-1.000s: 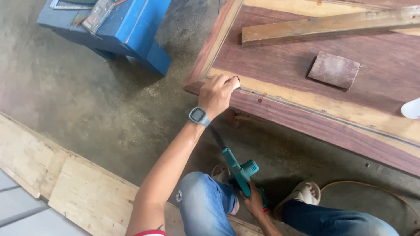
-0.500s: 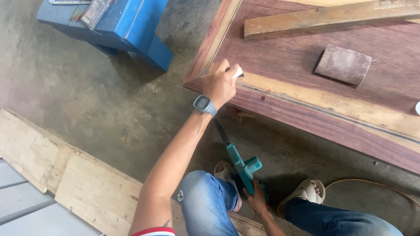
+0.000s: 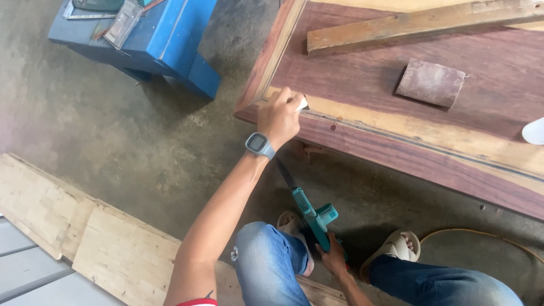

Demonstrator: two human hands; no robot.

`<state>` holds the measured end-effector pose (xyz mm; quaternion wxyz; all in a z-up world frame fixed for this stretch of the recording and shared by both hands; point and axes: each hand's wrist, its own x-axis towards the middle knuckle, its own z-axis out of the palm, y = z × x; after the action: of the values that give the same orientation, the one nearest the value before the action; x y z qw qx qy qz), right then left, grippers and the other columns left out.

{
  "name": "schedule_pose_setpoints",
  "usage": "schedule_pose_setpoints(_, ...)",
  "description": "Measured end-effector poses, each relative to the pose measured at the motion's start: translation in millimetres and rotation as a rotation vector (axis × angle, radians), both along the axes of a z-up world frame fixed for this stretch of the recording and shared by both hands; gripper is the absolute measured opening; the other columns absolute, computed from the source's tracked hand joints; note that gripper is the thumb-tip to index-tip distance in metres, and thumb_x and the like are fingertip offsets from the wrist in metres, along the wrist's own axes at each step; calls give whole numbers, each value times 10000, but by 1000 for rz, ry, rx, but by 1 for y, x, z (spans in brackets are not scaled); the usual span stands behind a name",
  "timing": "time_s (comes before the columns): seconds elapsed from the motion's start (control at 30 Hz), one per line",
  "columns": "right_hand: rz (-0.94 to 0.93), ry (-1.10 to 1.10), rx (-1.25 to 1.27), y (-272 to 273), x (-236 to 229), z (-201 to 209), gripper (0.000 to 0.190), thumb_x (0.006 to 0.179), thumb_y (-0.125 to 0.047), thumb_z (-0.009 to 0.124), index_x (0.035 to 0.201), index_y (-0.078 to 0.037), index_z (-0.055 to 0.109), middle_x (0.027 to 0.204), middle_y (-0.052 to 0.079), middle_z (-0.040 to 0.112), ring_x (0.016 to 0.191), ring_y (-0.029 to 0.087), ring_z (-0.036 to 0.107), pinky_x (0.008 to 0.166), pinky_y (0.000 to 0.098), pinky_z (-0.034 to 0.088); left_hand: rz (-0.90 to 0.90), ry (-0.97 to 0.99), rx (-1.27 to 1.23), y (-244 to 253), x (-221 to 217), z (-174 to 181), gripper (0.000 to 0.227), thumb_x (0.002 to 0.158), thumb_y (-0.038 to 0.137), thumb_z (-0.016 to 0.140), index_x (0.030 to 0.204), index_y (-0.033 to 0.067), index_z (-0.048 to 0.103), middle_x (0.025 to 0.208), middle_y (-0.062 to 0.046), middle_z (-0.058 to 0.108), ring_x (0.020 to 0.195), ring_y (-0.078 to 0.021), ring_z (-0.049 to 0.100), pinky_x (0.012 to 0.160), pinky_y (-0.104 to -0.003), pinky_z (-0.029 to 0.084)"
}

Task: The person applies glue from a white bottle along the edge of a wooden frame on a workbench. They then use a small wooden block to spread the glue evenly along the seam. Finally, they use a green nail gun to secure the piece.

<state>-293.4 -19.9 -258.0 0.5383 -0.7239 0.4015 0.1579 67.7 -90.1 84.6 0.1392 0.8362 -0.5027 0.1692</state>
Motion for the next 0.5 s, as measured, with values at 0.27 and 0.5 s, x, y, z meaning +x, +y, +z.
schedule_pose_setpoints(0.27,-8,47,24,-7,6,22,555,896,-388,707,1398,-234,528,1290,72,687,1188,289,660,927,449,548,-99,-78,34,1,-2,14,151,858,-15,655,967,89,656,855,-85,521,649,-253,534,413,-379,442)
schedule_pose_setpoints(0.5,-16,35,27,-7,2,22,640,892,-398,717,1464,-226,486,1378,81,632,1260,300,608,982,457,512,-100,-171,87,-2,6,10,261,789,-43,652,1006,99,677,906,-79,552,713,-256,566,441,-385,497)
